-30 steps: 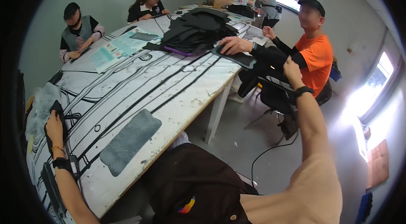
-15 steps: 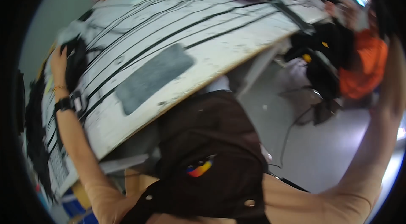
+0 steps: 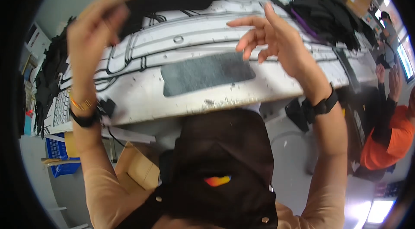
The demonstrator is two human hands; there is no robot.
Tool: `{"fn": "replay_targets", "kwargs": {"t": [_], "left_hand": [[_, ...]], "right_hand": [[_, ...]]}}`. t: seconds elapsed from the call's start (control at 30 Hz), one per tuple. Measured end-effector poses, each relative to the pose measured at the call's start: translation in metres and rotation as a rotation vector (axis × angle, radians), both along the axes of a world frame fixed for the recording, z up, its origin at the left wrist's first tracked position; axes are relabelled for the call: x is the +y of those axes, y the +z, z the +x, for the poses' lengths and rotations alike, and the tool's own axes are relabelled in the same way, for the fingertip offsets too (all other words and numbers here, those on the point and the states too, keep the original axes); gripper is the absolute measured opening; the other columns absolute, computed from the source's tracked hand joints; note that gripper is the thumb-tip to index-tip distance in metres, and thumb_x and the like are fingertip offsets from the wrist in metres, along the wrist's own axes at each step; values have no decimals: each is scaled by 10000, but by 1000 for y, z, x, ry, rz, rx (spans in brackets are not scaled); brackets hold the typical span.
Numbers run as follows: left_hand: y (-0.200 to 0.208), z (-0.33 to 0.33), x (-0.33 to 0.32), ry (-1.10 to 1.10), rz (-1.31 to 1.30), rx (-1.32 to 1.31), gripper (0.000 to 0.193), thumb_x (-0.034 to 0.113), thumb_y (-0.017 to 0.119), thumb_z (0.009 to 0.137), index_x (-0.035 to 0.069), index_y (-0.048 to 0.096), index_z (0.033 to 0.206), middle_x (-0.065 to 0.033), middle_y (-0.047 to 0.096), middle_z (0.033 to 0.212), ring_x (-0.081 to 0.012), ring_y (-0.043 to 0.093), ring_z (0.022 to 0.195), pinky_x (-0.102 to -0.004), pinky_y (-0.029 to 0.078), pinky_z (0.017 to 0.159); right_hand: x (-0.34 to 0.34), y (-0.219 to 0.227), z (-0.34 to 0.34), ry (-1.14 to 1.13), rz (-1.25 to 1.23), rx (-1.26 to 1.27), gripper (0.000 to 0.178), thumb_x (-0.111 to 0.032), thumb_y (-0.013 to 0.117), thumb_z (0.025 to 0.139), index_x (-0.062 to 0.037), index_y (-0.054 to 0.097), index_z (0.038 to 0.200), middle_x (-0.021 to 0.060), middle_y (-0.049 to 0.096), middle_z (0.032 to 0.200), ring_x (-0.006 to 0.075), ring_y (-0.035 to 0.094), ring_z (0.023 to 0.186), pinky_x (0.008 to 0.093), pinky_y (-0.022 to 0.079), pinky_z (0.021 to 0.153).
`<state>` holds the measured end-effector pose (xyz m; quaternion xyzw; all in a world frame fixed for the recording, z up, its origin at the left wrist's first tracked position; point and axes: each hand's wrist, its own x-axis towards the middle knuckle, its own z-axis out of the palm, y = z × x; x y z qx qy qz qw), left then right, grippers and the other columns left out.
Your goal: The recorder is assembling or sorting shoe components at a shared work table in a factory environment.
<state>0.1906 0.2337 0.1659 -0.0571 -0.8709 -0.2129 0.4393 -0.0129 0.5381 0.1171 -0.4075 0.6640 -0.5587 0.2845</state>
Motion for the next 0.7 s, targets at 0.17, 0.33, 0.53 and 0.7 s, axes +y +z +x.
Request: {"fn": "replay_targets", "kwargs": {"t": [0.17,0.33,0.53,0.7], "left_hand": [[-44,34,40,-257,-384,-130,403,9,673,723,161,749,1089,-39,730,1082,-143,697,686,-249,520,513],[-78,39,39,-220,-259,-1,506,-60,603,601,91,753,1061,-115,716,1122,-158,638,598,-229,495,534],[-115,35,54,-179,-40,39,471,-114,592,728,63,698,1151,-130,684,1204,-184,668,786,-257,525,637],[-143,42,89,-326,1047,41,456,-6,442,954,-22,373,1405,-225,580,1319,-169,610,1064,-281,480,881]], "right_hand": [[-17,-8,7,51,13,-188,750,-689,372,948,-20,587,1208,109,698,858,150,670,730,247,459,534],[-1,-30,18,20,8,-202,520,-540,478,976,-45,616,1051,84,703,836,131,666,709,219,453,564],[16,-47,50,-141,-87,-132,193,-246,615,974,-64,565,934,0,617,738,97,639,657,212,467,599],[15,-74,74,-272,-164,-251,121,-141,591,990,-32,541,1001,14,603,753,91,624,640,224,521,605]]}}
